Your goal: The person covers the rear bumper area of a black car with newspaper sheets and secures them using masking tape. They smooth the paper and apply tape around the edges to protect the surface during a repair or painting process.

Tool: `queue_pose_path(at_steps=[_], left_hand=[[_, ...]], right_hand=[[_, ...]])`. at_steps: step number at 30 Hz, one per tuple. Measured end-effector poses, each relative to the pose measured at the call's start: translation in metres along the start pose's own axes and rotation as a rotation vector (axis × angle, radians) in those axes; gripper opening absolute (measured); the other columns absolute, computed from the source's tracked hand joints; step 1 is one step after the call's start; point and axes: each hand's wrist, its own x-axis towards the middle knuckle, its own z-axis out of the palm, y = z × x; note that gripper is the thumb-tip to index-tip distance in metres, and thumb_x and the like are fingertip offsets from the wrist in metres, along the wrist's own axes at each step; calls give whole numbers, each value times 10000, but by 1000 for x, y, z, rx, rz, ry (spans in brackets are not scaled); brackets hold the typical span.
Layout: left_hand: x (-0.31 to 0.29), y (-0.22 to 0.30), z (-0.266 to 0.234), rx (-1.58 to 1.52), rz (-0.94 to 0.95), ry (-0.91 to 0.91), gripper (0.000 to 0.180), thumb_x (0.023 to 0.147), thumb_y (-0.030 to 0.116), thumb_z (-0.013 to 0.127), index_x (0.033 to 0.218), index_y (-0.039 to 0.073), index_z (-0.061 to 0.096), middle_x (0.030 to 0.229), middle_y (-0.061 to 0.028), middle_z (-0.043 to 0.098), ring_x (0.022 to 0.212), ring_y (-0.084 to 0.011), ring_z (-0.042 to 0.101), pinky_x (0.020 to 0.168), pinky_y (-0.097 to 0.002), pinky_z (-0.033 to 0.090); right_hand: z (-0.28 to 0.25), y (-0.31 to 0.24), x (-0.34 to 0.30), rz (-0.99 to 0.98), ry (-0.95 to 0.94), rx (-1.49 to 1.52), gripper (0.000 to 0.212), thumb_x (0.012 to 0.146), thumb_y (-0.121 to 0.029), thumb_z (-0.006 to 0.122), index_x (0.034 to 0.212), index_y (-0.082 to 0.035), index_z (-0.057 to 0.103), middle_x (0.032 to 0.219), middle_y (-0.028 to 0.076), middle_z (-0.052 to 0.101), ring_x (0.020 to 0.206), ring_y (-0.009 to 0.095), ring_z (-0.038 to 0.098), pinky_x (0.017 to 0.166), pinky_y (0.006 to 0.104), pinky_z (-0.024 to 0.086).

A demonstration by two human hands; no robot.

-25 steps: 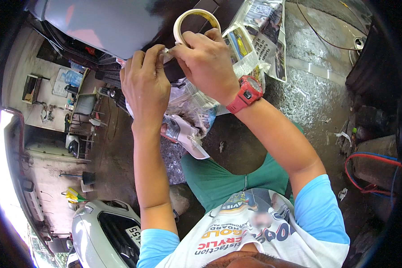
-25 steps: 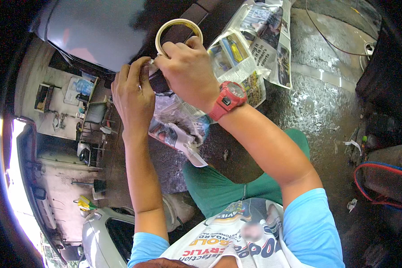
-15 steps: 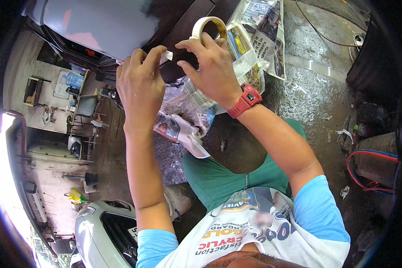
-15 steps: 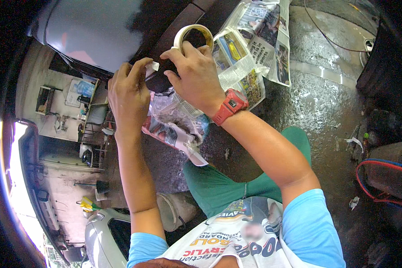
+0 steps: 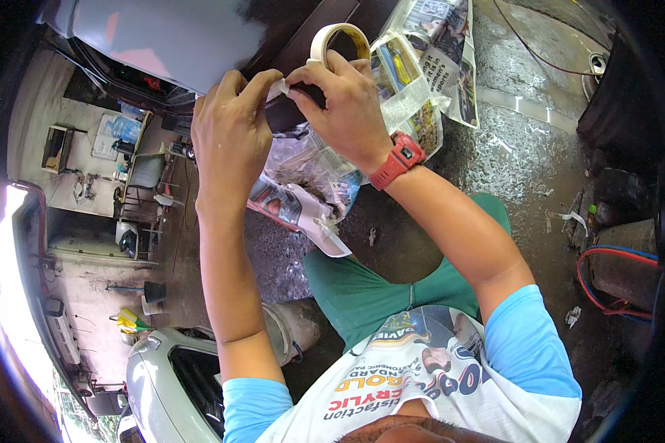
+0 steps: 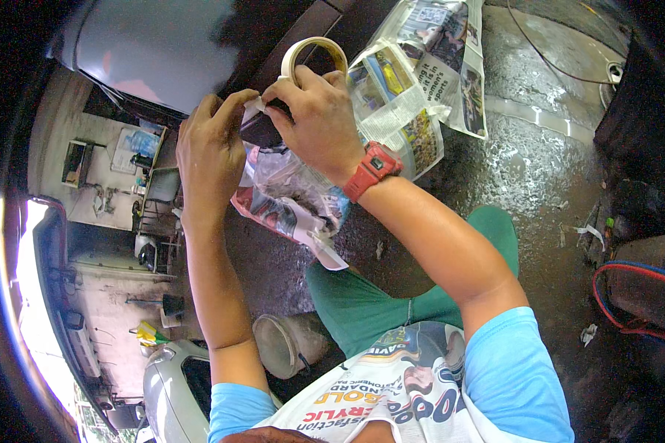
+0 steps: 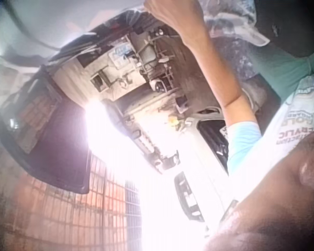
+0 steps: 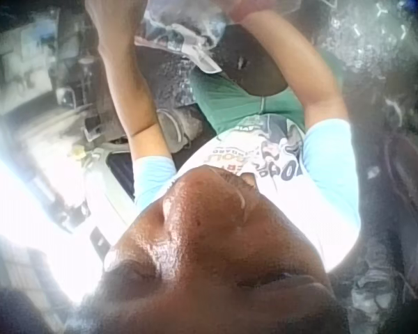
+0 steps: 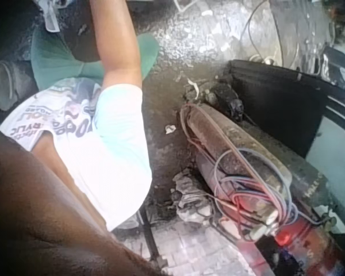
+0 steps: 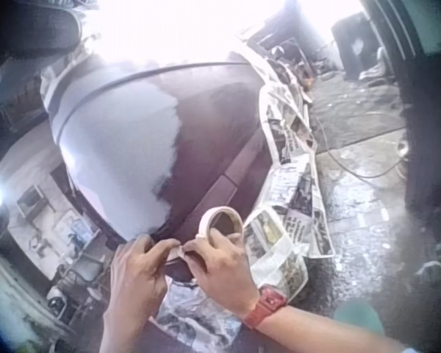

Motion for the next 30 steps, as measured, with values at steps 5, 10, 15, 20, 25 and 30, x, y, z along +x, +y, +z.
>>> queue_pose_path(at_steps=[5, 10, 15, 20, 25, 30], left_hand=[[-2, 0, 3, -19, -32, 12, 242, 1018, 112, 686, 1230, 173, 786, 966, -109, 670, 959, -348, 696, 861, -484, 512], [-3, -1, 17, -187, -122, 140, 155, 1074, 160, 680, 1194, 142, 776, 1008, -112, 716, 938, -361, 704, 861, -480, 524], [-12, 6, 26, -348, -313, 209, 155, 1020, 249, 781, 1112, 124, 784, 1033, -103, 737, 924, -369, 708, 897, -467, 534], [-12, 19, 47, -140, -333, 412, 390, 836, 376, 975, 1031, 101, 780, 945, -76, 694, 755, -271, 664, 693, -417, 521], [-8, 20, 48, -94, -379, 403, 349, 807, 365, 958, 987, 134, 768, 958, -67, 705, 822, -319, 706, 796, -471, 539], [-7, 17, 44, -38, -329, 397, 315, 828, 366, 945, 989, 151, 781, 969, -78, 738, 846, -335, 737, 750, -470, 558]], right_hand=[[-8, -14, 1, -3, -59, -62, 177, 888, -154, 789, 1063, -131, 769, 1003, 119, 683, 913, 371, 670, 914, 499, 493], [-7, -16, 4, 182, -122, 74, 232, 891, -125, 704, 1113, -90, 763, 1051, 185, 685, 975, 430, 661, 971, 539, 503], [-15, -21, 4, 184, -208, 50, 313, 911, -89, 660, 1206, -46, 756, 1093, 176, 676, 981, 351, 682, 911, 470, 534], [-22, -17, 3, 370, -277, 304, 371, 914, -81, 643, 1260, -45, 770, 1174, 230, 705, 1019, 421, 705, 907, 497, 558], [-31, -21, -11, 452, -182, 242, 419, 915, -63, 640, 1310, -46, 777, 1101, 175, 691, 830, 313, 680, 797, 433, 568], [-33, -20, -25, 519, -162, 272, 413, 931, -13, 659, 1325, -38, 780, 1040, 125, 660, 795, 194, 630, 745, 349, 542]])
